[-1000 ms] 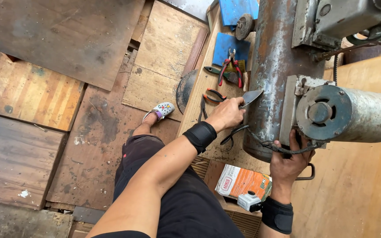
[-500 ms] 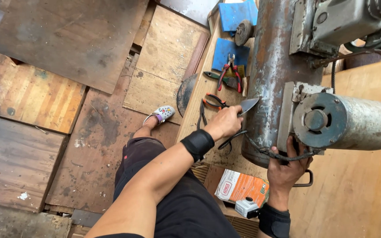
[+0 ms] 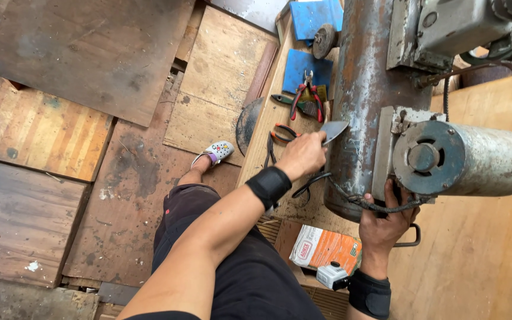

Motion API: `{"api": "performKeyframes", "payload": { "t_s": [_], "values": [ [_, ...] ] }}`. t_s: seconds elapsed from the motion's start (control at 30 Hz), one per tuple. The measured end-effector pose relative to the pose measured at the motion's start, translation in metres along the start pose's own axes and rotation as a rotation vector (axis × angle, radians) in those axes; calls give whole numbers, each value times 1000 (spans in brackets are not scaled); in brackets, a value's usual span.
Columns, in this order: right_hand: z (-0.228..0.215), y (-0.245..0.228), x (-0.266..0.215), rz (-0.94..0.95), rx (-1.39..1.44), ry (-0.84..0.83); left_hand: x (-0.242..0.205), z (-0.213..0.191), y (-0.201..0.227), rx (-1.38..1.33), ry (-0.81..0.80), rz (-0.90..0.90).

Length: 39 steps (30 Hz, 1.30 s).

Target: The person uses a chisel and hammer to chip away material from a cylindrical metal machine part. They then use a hammer to tap a metal rod into place on the machine. The person continues to chip and tap different areas of the machine throughout the clip.

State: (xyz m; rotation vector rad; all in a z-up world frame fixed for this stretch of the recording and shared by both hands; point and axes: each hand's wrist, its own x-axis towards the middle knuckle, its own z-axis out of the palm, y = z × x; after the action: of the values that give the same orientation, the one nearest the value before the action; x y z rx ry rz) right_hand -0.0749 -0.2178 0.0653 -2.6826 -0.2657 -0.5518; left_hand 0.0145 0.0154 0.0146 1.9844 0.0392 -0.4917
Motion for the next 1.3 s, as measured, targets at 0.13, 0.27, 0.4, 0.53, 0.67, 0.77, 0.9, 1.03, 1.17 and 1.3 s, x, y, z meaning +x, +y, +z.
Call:
{"api": "performKeyframes", "payload": {
  "t_s": [0.13, 0.27, 0.4, 0.53, 0.67, 0.77, 0.9, 1.03, 1.17, 1.3],
  "values": [
    [-1, -3, -2, 21, 5, -12, -1, -2, 1, 0, 90, 44],
    [1, -1, 1, 3, 4, -12, -4, 5, 5, -19, 24, 36],
    [-1, -3, 1, -13, -20, -13, 13, -2, 9, -14, -16, -12],
    [-4, -8, 1, 37, 29, -11, 7, 0, 10, -109, 61, 31],
    [0, 0, 0, 11, -9, -24, 7, 2, 8, -97, -76, -44],
    [-1, 1, 0, 12, -15, -19, 15, -2, 9, -88, -77, -19],
    [0, 0, 0, 50, 19, -10, 1, -20, 12, -145, -27, -11],
    [-2, -4, 1, 80, 151, -15, 4, -10, 13, -28, -88, -1],
    [-2, -4, 0, 48, 24, -19, 13, -7, 9, -6, -111, -6],
    [-1, -2, -1, 53, 33, -8, 13, -6, 9, -35, -106, -39]
  ]
}}
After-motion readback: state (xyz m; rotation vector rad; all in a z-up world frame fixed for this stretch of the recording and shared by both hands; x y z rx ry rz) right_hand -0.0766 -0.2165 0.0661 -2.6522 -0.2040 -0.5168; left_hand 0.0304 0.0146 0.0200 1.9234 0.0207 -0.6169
